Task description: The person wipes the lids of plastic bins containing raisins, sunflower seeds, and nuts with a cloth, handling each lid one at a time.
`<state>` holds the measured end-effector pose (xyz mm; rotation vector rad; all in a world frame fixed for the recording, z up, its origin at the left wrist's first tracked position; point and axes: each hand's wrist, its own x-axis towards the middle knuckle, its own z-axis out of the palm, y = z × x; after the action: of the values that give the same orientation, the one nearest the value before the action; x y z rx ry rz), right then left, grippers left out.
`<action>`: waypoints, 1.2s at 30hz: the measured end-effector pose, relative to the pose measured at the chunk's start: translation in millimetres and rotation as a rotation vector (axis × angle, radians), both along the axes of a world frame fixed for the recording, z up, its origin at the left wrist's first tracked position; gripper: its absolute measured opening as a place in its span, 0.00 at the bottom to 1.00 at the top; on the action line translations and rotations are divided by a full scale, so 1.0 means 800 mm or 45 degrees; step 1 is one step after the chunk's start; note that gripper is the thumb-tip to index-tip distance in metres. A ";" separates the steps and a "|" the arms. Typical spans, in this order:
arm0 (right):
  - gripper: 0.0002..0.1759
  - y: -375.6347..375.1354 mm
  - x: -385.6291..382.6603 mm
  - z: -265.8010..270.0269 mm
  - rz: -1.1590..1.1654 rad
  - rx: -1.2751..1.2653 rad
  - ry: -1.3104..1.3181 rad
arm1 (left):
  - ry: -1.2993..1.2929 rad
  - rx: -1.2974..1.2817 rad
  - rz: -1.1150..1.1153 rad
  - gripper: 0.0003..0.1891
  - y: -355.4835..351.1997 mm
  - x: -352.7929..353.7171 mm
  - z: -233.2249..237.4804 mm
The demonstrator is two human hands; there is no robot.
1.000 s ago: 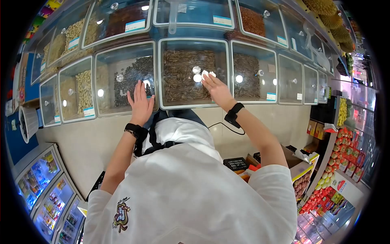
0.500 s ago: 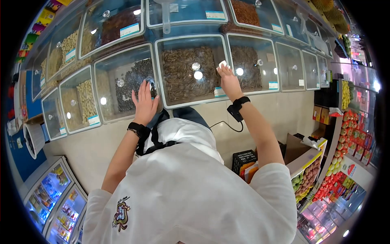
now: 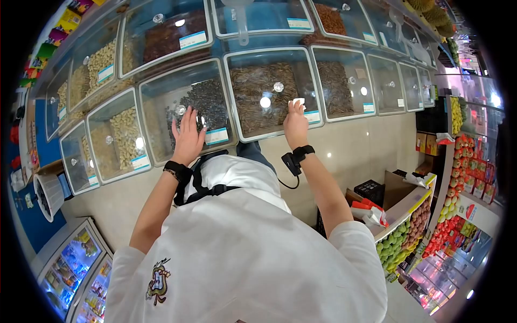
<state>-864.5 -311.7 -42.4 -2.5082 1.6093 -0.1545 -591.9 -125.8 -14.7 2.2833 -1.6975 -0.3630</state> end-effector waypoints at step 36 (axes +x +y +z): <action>0.21 0.043 0.027 0.019 0.420 0.059 -0.203 | 0.183 -0.088 0.011 0.33 0.047 -0.004 0.003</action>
<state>-842.6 -277.3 -26.8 -2.6059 1.1104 -0.2644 -595.4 -88.6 -12.1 2.1602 -1.6037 -0.4483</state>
